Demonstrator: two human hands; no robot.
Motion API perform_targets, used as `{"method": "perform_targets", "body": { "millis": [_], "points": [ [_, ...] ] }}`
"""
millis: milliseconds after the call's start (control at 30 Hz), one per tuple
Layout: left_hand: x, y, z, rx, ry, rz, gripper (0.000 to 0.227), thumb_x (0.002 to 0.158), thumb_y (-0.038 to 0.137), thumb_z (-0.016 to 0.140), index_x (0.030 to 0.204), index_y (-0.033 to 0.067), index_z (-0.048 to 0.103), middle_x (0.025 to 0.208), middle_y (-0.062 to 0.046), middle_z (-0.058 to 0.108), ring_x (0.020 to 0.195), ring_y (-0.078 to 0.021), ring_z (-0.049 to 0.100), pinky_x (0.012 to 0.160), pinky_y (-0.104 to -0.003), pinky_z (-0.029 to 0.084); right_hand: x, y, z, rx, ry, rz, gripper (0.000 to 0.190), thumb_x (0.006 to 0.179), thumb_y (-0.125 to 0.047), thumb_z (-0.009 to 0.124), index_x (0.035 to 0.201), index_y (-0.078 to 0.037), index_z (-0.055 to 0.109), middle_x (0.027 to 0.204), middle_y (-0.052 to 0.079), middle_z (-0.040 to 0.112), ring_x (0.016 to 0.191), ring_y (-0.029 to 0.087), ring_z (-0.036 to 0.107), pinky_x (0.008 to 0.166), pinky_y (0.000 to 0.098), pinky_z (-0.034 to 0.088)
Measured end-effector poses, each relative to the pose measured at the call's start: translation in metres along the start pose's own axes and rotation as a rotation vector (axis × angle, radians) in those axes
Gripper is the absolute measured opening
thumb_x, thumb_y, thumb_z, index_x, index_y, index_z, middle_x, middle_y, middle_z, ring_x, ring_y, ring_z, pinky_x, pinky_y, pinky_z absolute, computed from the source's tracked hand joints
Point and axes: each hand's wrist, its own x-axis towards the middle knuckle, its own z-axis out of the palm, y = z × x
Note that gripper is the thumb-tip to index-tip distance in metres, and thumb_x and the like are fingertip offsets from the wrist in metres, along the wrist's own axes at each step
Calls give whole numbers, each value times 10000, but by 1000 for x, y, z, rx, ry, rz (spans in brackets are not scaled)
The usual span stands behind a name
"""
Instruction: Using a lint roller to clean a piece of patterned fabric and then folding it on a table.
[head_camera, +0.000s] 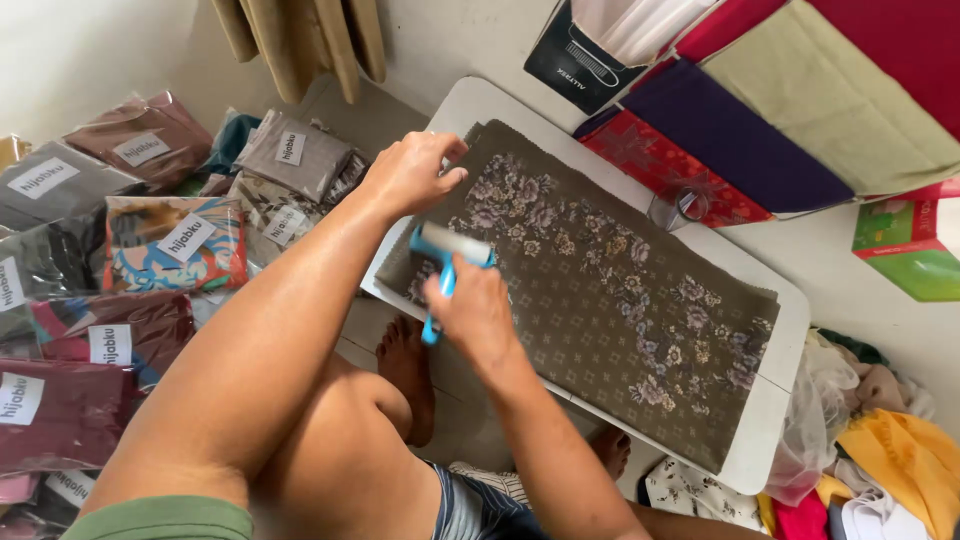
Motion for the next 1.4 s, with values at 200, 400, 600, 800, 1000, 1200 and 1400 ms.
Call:
{"method": "perform_targets", "body": {
  "millis": [200, 400, 600, 800, 1000, 1200, 1400],
  "points": [
    [-6, 0, -10, -73, 111, 61, 338, 948, 268, 648, 1282, 222, 632, 1135, 21, 710, 1038, -206, 717, 843, -464, 583, 119, 31, 7, -48, 187, 43, 399, 854, -360, 642, 1064, -44, 766, 850, 262, 731, 907, 479, 732, 718, 584, 583],
    [-6, 8, -14, -70, 130, 80, 348, 944, 251, 673, 1287, 207, 630, 1118, 13, 726, 993, -208, 733, 816, -456, 593, 208, 66, -9, -71, 288, -27, 341, 847, -303, 632, 981, -1, 720, 829, 251, 732, 866, 478, 741, 713, 559, 613],
    [-2, 6, -9, -54, 135, 104, 355, 946, 262, 675, 1293, 209, 618, 1149, 7, 715, 994, -204, 729, 821, -470, 591, 118, 30, -8, -75, 146, -17, 372, 879, -291, 627, 1040, 29, 725, 828, 301, 723, 906, 501, 726, 720, 608, 586],
    [3, 13, -2, -17, 56, 106, 342, 961, 330, 648, 1280, 217, 604, 1236, -36, 679, 1111, -319, 694, 917, -548, 573, -40, 9, 16, -261, -87, -201, 578, 925, -302, 566, 1341, 99, 558, 809, 361, 698, 816, 555, 723, 678, 634, 601],
    [25, -17, 47, 174, -244, 203, 393, 963, 321, 640, 1296, 112, 629, 1268, -214, 683, 1240, -426, 624, 1023, -598, 515, -60, 44, -23, 85, -209, -149, 530, 881, -316, 568, 1358, -98, 644, 866, 298, 718, 848, 518, 715, 647, 623, 554],
    [47, -117, 133, 231, -196, 415, 801, 755, 302, 823, 1451, 93, 487, 1386, -333, 554, 1181, -542, 647, 1055, -616, 529, -75, 107, -203, -26, -25, -281, 432, 976, -125, 481, 1348, 50, 614, 1211, 375, 675, 1151, 560, 623, 1007, 622, 486],
    [66, -176, 182, 440, -356, 207, 1070, 706, 577, 923, 1544, 361, 294, 1668, -233, 185, 1452, -462, 394, 1201, -471, 364, -97, 231, -364, -175, 749, 77, 460, 906, -287, 696, 1361, -231, 654, 1044, 49, 762, 816, 208, 681, 835, 350, 503]
  ]
}}
